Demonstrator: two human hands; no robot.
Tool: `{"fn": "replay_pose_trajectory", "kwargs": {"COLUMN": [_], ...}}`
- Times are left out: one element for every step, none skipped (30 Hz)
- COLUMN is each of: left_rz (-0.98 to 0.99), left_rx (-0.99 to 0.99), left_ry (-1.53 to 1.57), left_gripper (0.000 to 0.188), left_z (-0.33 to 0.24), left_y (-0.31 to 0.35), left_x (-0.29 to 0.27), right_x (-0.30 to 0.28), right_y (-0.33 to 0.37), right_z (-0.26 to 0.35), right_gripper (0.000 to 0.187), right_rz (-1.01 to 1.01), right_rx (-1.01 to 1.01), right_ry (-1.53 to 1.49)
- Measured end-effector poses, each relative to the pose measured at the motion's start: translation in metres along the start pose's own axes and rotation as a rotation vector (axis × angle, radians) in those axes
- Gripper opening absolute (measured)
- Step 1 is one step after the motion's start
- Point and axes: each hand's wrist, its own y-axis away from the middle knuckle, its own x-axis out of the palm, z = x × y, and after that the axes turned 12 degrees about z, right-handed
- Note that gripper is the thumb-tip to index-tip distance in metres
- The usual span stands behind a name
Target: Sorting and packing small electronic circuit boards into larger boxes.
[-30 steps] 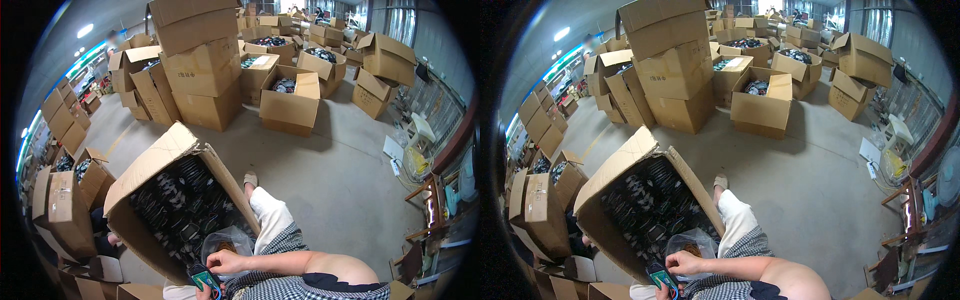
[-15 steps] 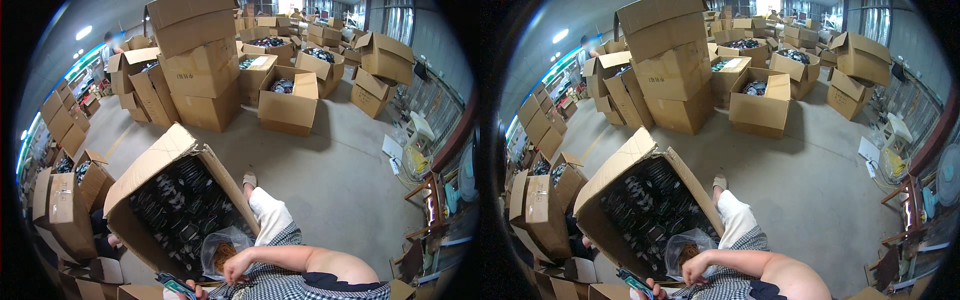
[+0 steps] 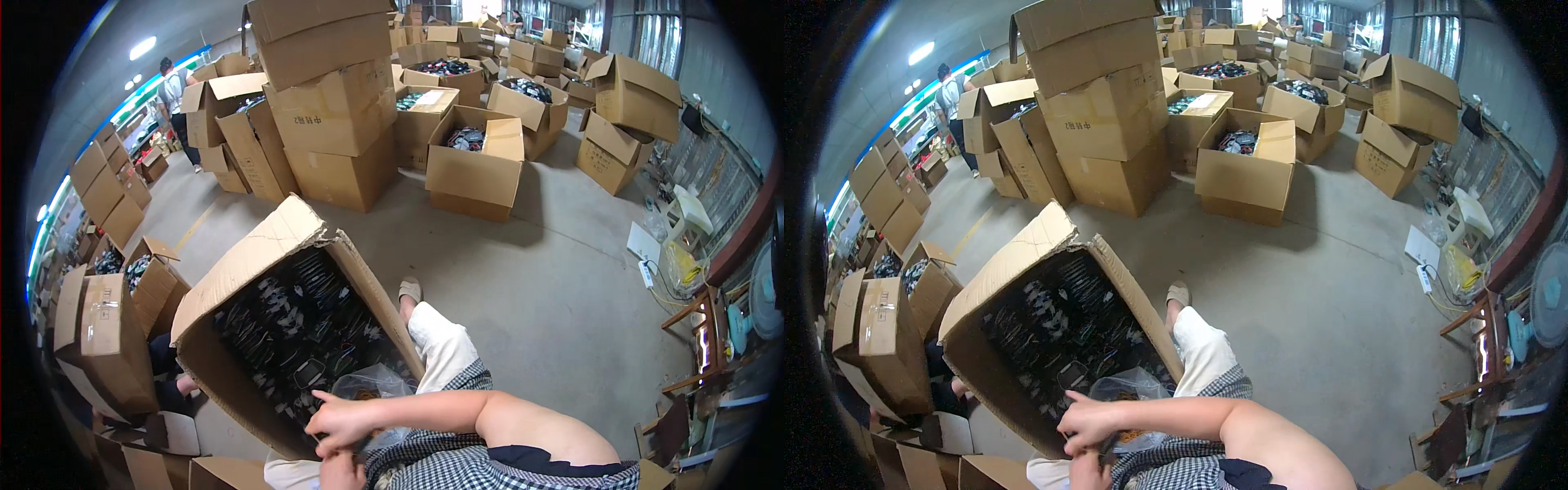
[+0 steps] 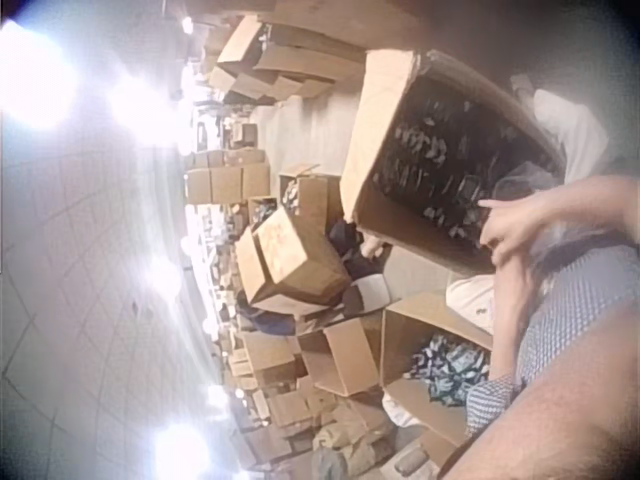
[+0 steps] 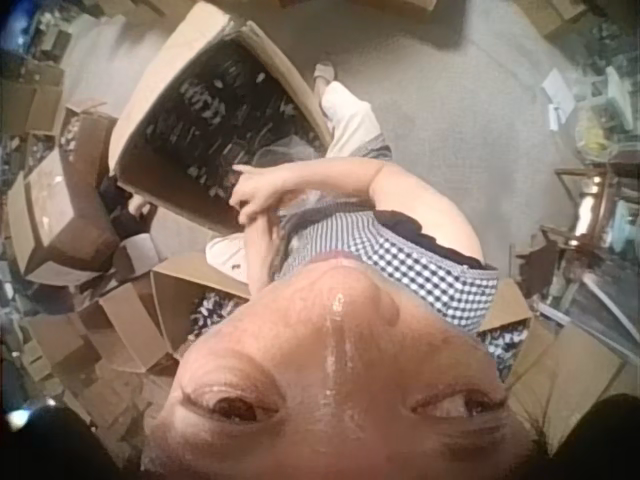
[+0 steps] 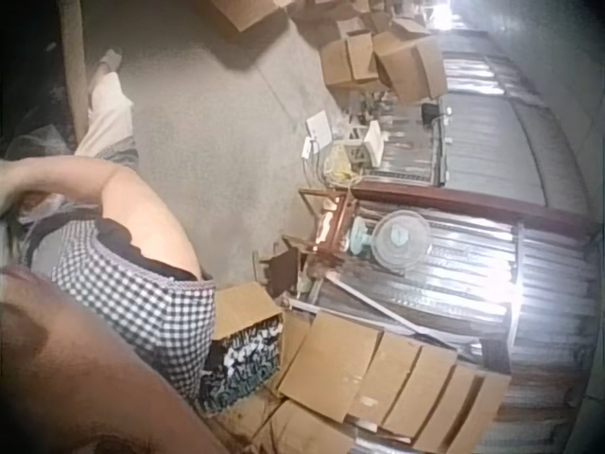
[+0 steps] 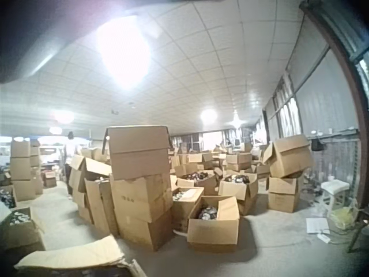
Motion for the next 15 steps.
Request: {"fn": "replay_pose_trajectory", "kwargs": {"left_rz": [0.054, 0.076, -0.035, -0.110, -0.196, -0.283, -0.389, -0.436, -0.481, -0.390, -0.293, -0.177, -0.055, 0.164, 0.234], "left_rx": [0.078, 0.124, 0.328, 0.075, -0.200, 0.092, 0.396, 0.227, 0.056, -0.016, -0.078, -0.116, -0.155, -0.209, -0.222], "left_ry": [-0.206, -0.093, 0.073, 0.473, 0.876, 1.108, 1.312, 1.421, 1.524, 1.478, 1.432, 1.273, 1.116, 0.978, 0.719], "left_gripper": [0.047, 0.051, 0.042, 0.039, 0.038, 0.032, 0.032, 0.030, 0.029, 0.029, 0.028, 0.029, 0.031, 0.035, 0.034], "left_z": [0.002, 0.006, 0.021, 0.067, 0.111, 0.107, 0.104, 0.098, 0.091, 0.083, 0.077, 0.083, 0.090, 0.092, 0.098], "left_y": [0.004, 0.009, 0.011, 0.020, 0.032, 0.024, 0.015, 0.016, 0.019, 0.018, 0.016, 0.019, 0.025, 0.026, 0.028], "left_x": [0.002, -0.002, -0.003, 0.007, 0.026, 0.030, 0.030, 0.029, 0.025, 0.018, 0.012, 0.013, 0.015, 0.007, 0.007], "right_x": [-0.002, 0.010, 0.017, 0.025, 0.033, 0.037, 0.041, 0.039, 0.042, 0.029, 0.024, 0.017, 0.012, 0.011, 0.012], "right_y": [-0.006, -0.012, -0.012, -0.009, -0.008, -0.003, -0.005, 0.001, 0.001, 0.006, 0.005, 0.004, 0.002, 0.000, -0.006], "right_z": [-0.011, -0.041, -0.059, -0.079, -0.091, -0.076, -0.071, -0.048, -0.052, -0.039, -0.028, -0.016, -0.008, -0.006, -0.006], "right_gripper": [0.033, 0.030, 0.028, 0.026, 0.031, 0.040, 0.046, 0.053, 0.060, 0.067, 0.064, 0.059, 0.053, 0.048, 0.044], "right_rz": [0.073, -0.019, -0.113, -0.216, -0.232, -0.291, -0.355, -0.411, -0.504, -0.537, -0.551, -0.417, -0.286, -0.106, 0.081], "right_rx": [0.088, -0.008, -0.098, -0.087, -0.100, -0.141, -0.165, -0.160, -0.204, -0.190, -0.263, -0.272, -0.289, -0.293, -0.309], "right_ry": [-0.078, -0.576, -1.081, -1.172, -1.359, -1.319, -1.128, -1.063, -0.589, -0.086, -0.020, 0.084, 0.192, 0.190, 0.190]}}
